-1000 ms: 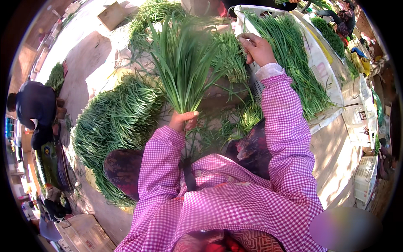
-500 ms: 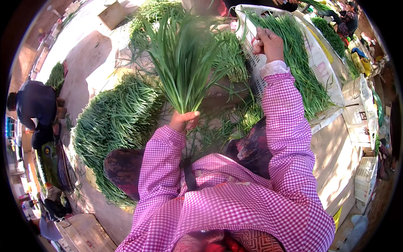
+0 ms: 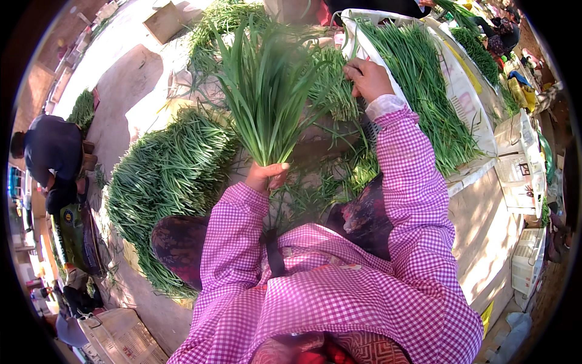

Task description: The person sorts a bundle of green onions by hand, removing loose leaves and aligning the stalks.

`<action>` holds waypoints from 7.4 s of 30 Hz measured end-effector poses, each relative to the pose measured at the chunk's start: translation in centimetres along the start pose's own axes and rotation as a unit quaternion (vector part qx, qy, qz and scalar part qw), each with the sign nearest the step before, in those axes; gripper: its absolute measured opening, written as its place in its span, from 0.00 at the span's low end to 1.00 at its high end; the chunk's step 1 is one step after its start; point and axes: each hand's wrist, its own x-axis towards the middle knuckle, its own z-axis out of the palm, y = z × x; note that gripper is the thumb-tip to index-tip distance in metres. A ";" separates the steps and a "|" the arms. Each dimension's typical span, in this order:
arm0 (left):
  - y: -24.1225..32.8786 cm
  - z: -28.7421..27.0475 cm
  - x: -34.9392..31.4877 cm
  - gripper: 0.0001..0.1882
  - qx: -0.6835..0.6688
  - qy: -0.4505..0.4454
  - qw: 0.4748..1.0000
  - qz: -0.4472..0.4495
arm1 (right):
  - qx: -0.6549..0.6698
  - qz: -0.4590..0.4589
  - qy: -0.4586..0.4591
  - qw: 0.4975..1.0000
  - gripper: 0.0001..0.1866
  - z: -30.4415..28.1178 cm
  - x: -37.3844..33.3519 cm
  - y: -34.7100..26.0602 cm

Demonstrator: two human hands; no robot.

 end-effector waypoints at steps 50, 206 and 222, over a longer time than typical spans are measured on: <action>0.2 -0.1 0.1 0.08 0.041 0.065 0.996 0.037 | 0.238 0.082 0.065 0.966 0.13 -0.3 1.1 0.9; 1.7 -0.1 -1.0 0.14 -0.010 0.002 1.000 -0.008 | -0.073 -0.102 -0.069 0.990 0.11 4.4 -0.4 -1.6; 1.7 -0.4 0.5 0.08 0.047 0.289 0.947 0.134 | 0.169 0.012 -0.357 0.919 0.27 9.0 -4.0 -4.3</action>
